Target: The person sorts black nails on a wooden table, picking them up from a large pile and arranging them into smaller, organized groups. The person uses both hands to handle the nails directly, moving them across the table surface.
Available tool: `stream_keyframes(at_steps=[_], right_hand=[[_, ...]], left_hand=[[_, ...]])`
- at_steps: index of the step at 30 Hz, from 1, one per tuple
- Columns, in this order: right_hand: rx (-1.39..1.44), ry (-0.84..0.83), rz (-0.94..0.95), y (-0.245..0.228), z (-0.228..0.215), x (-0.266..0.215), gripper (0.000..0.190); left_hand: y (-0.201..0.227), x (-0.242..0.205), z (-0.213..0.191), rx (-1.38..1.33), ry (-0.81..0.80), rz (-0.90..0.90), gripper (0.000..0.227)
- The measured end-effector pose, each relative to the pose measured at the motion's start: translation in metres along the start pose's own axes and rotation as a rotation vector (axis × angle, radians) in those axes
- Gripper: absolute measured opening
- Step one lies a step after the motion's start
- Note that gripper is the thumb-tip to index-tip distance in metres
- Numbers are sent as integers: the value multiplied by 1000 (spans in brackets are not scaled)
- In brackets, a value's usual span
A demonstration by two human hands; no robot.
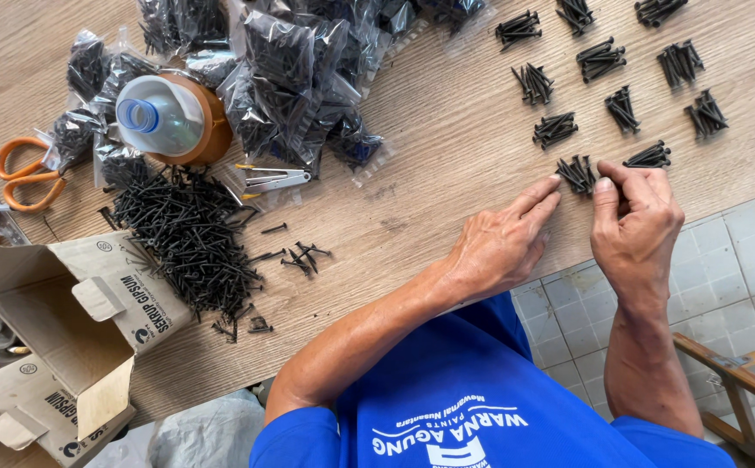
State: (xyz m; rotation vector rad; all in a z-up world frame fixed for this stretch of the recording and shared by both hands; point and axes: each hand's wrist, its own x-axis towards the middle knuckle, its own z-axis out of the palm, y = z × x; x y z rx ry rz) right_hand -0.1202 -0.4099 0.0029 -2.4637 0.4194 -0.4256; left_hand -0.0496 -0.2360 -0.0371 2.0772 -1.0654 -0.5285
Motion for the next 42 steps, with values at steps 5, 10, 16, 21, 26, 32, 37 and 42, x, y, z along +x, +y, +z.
stream_keyframes(at_steps=[5,10,16,21,26,32,37,42], right_hand=[[-8,10,-31,-3,-2,0,22],[3,59,-43,-27,0,-5,19],[223,-130,-171,-78,58,-19,17],[178,-345,-524,-125,115,-33,18],[219,-493,-630,-167,148,-28,25],[106,-482,-689,-204,181,-27,24],[-33,-382,-713,-205,188,-33,14],[-122,-355,-626,-195,170,-32,11]], left_hand=[[-4,-4,5,-5,46,26,60],[1,-28,-14,-13,107,34,60],[-14,-109,-66,78,297,38,36],[-44,-193,-109,373,614,-223,22],[-57,-246,-126,419,752,-420,19],[-62,-245,-123,260,812,-539,19],[-58,-225,-130,200,807,-601,22],[-57,-220,-127,117,718,-542,22]])
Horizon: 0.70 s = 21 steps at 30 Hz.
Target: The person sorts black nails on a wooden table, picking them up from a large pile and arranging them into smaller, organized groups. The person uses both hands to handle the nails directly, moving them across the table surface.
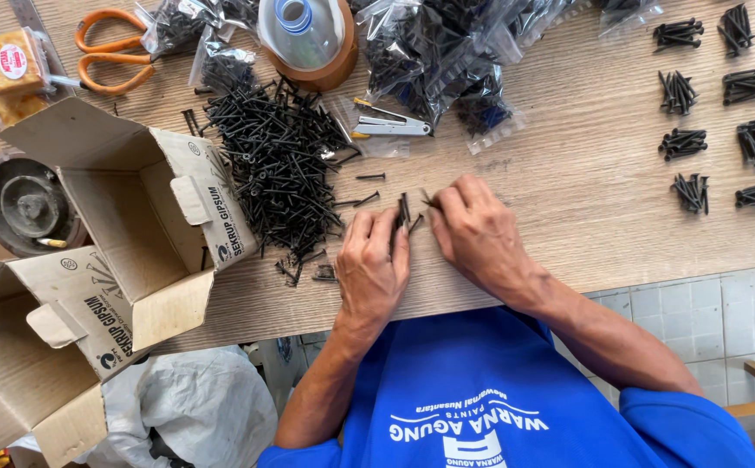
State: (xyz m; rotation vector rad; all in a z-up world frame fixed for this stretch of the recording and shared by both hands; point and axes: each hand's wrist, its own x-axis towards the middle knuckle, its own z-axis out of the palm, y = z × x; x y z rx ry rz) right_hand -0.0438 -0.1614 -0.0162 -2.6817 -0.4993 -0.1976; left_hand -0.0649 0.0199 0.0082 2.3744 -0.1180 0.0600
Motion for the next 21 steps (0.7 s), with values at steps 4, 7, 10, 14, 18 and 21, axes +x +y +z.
stream_keyframes(at_steps=[4,7,10,14,18,21], right_hand=[[28,4,47,15,-9,-13,9],[78,5,116,24,-12,-21,10],[138,9,144,29,-13,-24,10],[191,24,139,30,-13,-24,9],[211,47,126,30,-16,-23,9],[222,72,84,24,-26,-21,14]], left_hand=[[-5,-3,3,3,-17,45,23],[0,-3,0,-4,-32,18,29],[2,-3,-1,34,-63,71,44],[-1,-7,6,24,-52,82,40],[-5,-8,12,19,-25,100,37],[-8,-9,12,2,-26,118,38]])
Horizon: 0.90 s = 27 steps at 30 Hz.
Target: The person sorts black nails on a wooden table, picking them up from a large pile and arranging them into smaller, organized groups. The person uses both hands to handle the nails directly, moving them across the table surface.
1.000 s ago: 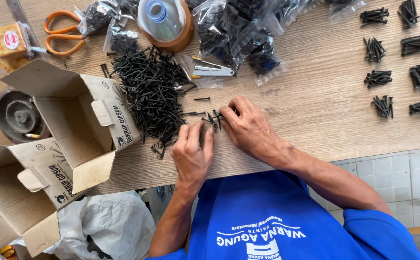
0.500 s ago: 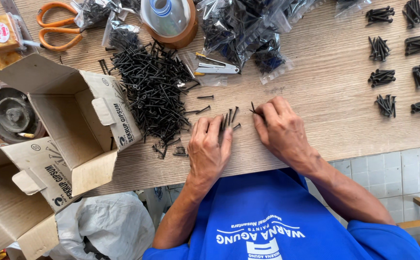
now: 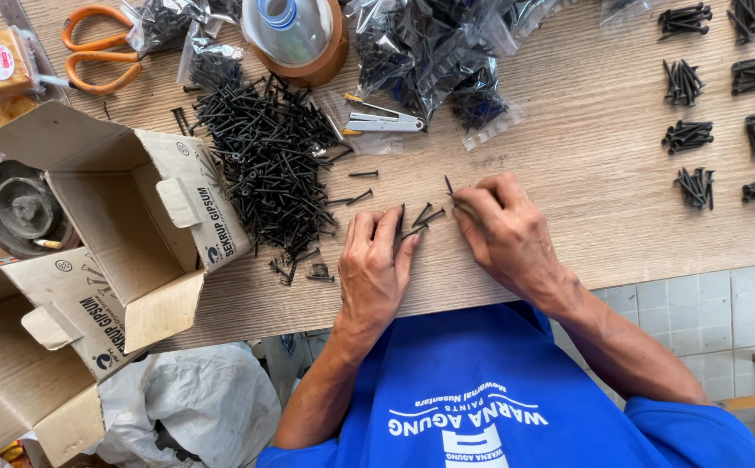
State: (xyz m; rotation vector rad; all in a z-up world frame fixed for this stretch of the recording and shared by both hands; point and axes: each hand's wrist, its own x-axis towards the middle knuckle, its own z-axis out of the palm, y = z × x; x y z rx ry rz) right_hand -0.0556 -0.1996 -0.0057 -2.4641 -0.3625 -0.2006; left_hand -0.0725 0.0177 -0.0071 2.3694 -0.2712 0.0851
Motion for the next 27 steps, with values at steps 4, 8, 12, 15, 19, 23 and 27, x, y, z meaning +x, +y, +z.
stream_keyframes(at_steps=[4,8,12,15,19,23,27], right_hand=[[-17,-16,-99,-3,6,3,16],[-67,22,-183,0,17,4,10],[-84,36,-228,-9,23,13,9],[-108,20,-271,-13,23,19,8],[-78,24,-315,-20,25,23,9],[22,25,-299,-13,15,24,9],[53,88,-184,25,-1,19,5]], left_hand=[[3,2,-5,-38,-2,-4,38],[2,2,-8,-75,-33,-13,39],[-1,2,-5,-70,-31,4,40],[-6,0,-2,-58,-28,21,40],[-8,0,-1,-65,-1,39,36],[-7,-1,-1,-55,22,45,26],[-4,0,-3,-51,24,51,17]])
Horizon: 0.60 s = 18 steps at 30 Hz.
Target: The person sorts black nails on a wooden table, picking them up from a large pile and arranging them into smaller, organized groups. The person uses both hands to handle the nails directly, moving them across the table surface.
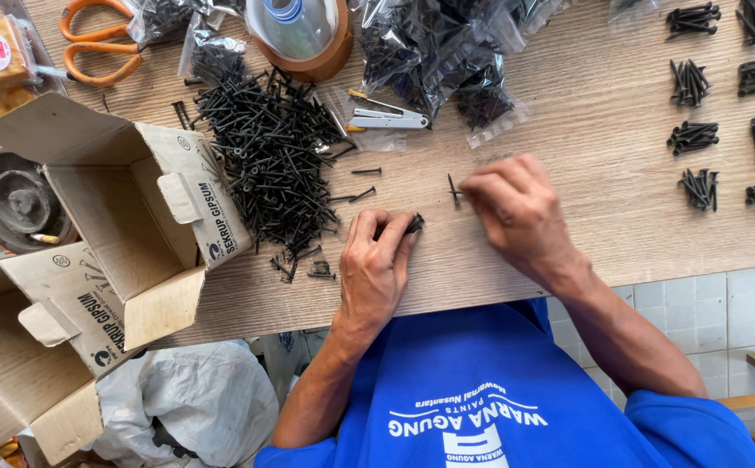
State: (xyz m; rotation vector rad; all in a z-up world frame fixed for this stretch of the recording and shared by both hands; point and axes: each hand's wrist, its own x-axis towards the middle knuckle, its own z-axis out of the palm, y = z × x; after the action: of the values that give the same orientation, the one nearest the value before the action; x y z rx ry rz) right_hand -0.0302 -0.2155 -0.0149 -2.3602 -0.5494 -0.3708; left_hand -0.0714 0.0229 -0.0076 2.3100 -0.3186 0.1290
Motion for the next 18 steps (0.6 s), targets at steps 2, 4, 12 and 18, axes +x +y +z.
stream_keyframes(at_steps=[2,4,12,18], right_hand=[[-10,-56,33,-2,-14,3,5],[-19,-113,71,-3,-18,0,10],[-55,-112,213,-9,0,-6,8],[-123,-122,192,-36,18,6,20]], left_hand=[[1,1,1,-4,-2,23,16],[3,1,3,-8,-7,45,15],[4,-3,5,-7,-16,84,17],[4,-11,2,-15,-20,114,16]])
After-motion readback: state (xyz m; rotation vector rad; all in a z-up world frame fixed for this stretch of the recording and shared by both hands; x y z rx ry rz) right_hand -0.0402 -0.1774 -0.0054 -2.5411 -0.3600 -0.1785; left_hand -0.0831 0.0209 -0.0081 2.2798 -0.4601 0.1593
